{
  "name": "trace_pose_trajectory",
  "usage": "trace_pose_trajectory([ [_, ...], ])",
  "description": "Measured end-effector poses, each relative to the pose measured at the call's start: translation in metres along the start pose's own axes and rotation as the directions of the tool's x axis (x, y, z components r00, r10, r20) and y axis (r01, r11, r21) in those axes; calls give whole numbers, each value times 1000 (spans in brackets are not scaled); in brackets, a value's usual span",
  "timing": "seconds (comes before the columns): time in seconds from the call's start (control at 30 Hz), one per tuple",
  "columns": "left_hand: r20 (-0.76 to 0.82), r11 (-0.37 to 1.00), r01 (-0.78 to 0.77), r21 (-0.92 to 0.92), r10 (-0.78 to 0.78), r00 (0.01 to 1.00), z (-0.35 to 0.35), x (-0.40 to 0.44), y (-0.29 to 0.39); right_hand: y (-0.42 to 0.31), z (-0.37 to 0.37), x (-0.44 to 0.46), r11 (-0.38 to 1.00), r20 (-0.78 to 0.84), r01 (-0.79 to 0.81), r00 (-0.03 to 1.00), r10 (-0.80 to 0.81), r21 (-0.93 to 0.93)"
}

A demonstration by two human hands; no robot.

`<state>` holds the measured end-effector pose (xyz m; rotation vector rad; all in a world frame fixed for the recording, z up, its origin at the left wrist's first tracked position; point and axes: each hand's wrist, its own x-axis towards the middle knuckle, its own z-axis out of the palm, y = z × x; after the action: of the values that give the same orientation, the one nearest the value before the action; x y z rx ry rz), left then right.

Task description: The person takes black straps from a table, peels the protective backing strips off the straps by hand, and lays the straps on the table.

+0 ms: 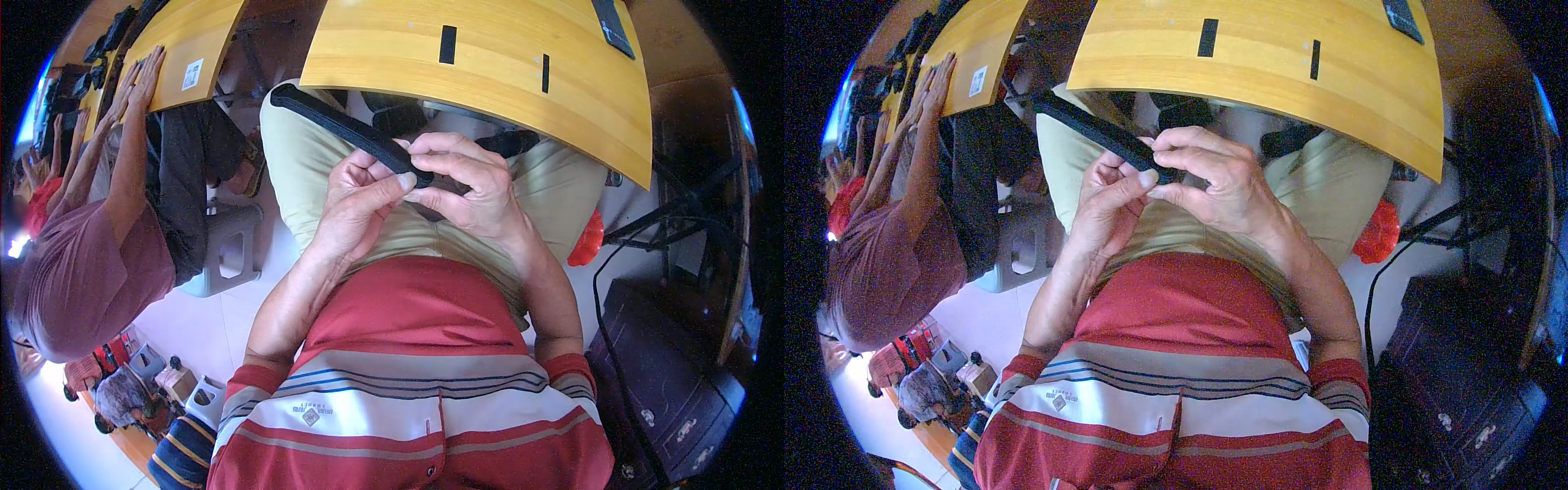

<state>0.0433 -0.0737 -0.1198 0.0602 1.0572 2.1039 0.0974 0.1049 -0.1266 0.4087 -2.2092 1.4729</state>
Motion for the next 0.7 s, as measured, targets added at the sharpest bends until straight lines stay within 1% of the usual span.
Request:
trace_pose_trajectory([
  [0.07, -36, 1000, -8, -5, 8, 999, 2, 1, -3, 0, 0, 0, 1000, -2, 0, 1000, -1, -5],
  [0.17, -37, 999, -31, -21, 30, 999, 5, 2, -3, 0, 0, 1, 1000, -1, 2, 1000, -2, -18],
  [0.33, -103, 999, -50, 11, 51, 993, 5, 4, -6, -1, 1, 1, 1000, 15, -13, 1000, 13, -19],
  [0.47, -169, 994, -26, 111, 45, 985, 5, 3, -6, -1, -4, 1, 999, 66, -39, 997, 38, 21],
  [0.7, -187, 992, -32, 119, 54, 981, -5, 7, -17, 3, -10, 4, 988, 180, -143, 975, 131, 52],
])
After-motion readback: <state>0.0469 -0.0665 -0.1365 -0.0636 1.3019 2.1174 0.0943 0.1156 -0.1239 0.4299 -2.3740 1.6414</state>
